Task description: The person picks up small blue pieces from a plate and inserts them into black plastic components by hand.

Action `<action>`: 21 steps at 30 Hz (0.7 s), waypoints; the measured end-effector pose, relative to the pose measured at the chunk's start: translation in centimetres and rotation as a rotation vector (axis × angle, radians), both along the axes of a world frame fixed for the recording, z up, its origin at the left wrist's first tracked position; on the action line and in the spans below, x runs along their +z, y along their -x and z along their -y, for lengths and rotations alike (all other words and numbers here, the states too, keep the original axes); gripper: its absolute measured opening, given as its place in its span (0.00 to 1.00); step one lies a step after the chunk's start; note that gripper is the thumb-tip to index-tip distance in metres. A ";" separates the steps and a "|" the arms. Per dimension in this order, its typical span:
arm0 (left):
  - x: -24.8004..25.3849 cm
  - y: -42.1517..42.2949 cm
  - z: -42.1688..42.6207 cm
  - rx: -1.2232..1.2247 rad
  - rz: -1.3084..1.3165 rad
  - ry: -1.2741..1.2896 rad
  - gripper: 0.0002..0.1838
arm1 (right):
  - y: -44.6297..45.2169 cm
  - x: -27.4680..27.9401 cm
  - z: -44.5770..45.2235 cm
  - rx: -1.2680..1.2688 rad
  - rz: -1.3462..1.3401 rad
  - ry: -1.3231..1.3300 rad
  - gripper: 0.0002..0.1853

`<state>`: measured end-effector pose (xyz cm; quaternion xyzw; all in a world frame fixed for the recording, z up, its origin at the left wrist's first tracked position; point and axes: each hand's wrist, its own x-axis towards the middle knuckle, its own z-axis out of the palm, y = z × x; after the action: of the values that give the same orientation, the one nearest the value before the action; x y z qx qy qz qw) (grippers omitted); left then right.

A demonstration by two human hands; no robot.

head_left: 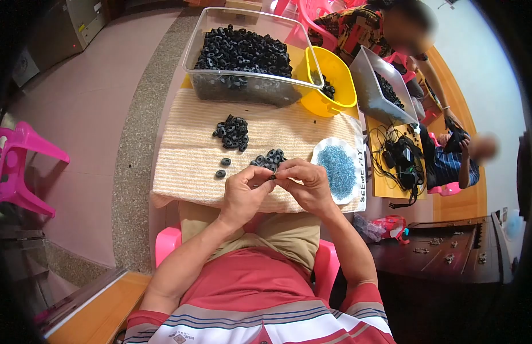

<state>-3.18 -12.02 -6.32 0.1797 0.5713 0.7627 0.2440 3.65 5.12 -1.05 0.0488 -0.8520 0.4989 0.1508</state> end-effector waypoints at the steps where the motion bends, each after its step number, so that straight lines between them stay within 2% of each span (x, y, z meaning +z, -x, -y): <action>1: 0.2 0.0 0.1 0.000 -0.007 0.013 0.09 | 0.0 0.0 0.0 -0.001 -0.005 -0.015 0.09; 7: 0.6 0.0 0.3 0.001 -0.061 0.061 0.09 | -0.1 0.1 0.3 -0.033 0.016 0.028 0.08; 13: 0.6 0.1 0.3 -0.024 -0.104 0.070 0.09 | 0.0 0.5 0.5 -0.041 -0.023 -0.076 0.09; 21: 0.4 0.2 0.2 -0.010 -0.096 0.049 0.10 | -0.2 0.1 0.8 -0.054 -0.063 -0.005 0.09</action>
<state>-3.37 -12.26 -5.95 0.2131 0.6000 0.7377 0.2243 3.84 4.31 -0.94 0.0417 -0.8491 0.4908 0.1907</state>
